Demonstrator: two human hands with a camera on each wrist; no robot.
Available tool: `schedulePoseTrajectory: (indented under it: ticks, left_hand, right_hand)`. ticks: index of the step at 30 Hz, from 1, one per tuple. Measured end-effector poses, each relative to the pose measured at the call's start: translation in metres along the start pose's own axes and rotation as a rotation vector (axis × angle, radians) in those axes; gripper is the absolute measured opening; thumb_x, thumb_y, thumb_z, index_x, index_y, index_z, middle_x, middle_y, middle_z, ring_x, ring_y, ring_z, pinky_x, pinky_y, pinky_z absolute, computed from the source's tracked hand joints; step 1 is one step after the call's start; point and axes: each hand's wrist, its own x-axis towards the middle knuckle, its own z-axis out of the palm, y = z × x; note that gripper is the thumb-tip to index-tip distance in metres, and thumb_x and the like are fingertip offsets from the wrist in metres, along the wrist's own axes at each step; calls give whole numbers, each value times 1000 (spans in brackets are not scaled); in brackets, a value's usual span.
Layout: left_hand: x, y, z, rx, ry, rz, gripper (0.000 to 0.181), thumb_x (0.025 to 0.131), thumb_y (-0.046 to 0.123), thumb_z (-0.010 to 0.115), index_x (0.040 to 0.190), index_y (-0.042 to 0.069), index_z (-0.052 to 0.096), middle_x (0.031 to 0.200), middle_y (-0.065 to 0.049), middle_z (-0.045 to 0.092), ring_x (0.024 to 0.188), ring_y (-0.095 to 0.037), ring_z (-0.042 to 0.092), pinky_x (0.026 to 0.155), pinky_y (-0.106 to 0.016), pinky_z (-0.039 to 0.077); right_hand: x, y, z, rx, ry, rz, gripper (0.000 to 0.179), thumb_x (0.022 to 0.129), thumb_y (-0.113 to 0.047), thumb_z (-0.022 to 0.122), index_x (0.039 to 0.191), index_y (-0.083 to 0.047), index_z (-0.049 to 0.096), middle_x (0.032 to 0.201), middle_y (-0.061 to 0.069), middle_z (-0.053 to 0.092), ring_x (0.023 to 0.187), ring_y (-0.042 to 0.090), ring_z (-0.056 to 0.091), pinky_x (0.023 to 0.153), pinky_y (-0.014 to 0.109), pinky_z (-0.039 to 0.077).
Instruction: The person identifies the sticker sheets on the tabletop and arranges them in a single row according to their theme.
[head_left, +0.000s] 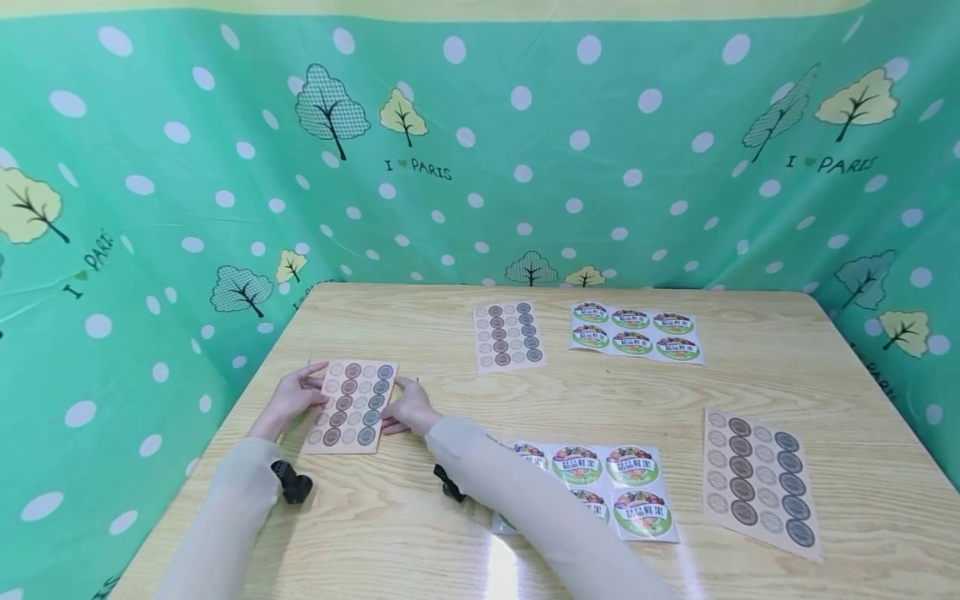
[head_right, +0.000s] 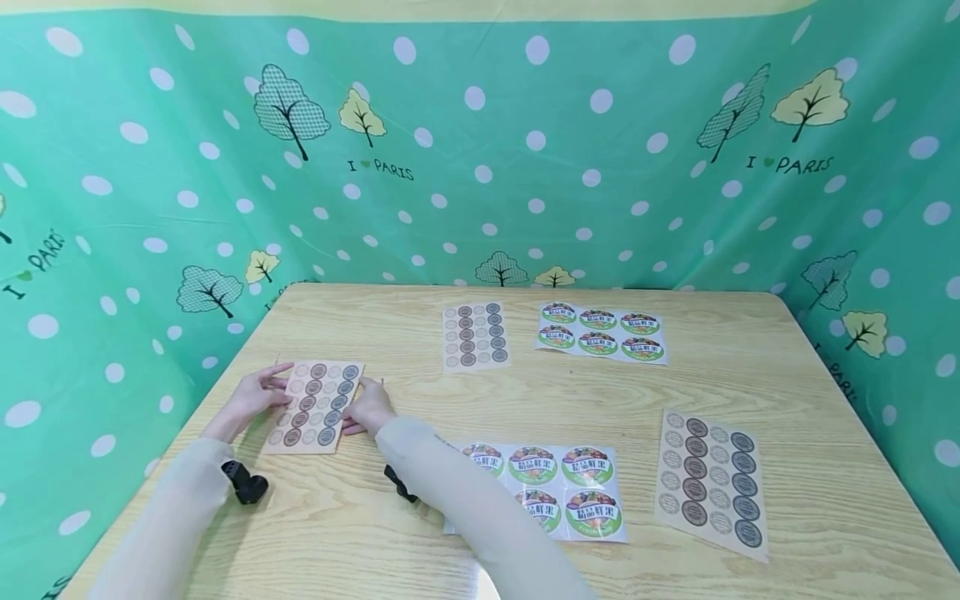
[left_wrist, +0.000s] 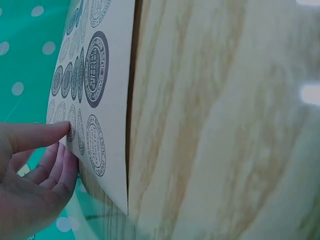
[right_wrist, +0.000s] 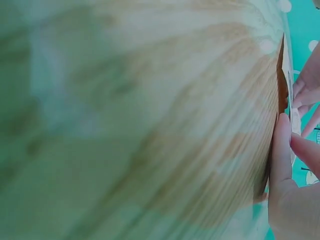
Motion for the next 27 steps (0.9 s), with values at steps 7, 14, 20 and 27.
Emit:
schedulePoseTrajectory:
  ticks: [7, 14, 20, 27]
  left_hand:
    - [-1, -2, 4, 10, 32, 4, 61, 74, -11, 57, 130, -9, 33, 101, -26, 53, 72, -8, 53, 62, -17, 49]
    - [-1, 0, 5, 58, 99, 4, 54, 76, -6, 56, 127, -8, 39, 109, -31, 50, 96, -36, 53, 65, -16, 47]
    - [-3, 7, 8, 49, 152, 13, 46, 81, 1, 55, 125, -6, 43, 112, -30, 50, 102, -40, 50, 73, -27, 49]
    - [-5, 22, 18, 54, 164, 74, 39, 85, 6, 52, 121, -7, 47, 110, -29, 52, 98, -36, 53, 72, -23, 49]
  right_hand:
    - [2, 4, -5, -116, -3, -50, 69, 74, 12, 59, 135, 0, 29, 69, 22, 63, 57, 30, 63, 52, 31, 54]
    - [-1, -2, -19, -244, -44, -69, 55, 77, 4, 61, 127, 2, 39, 72, 24, 63, 55, 27, 62, 52, 31, 54]
    - [-7, -12, -43, -315, -186, -35, 42, 78, 2, 60, 118, -1, 50, 79, 22, 63, 68, 29, 64, 58, 32, 55]
    - [-14, -18, -70, -389, -256, -76, 38, 77, 1, 61, 115, 0, 53, 86, 24, 62, 77, 34, 63, 65, 36, 54]
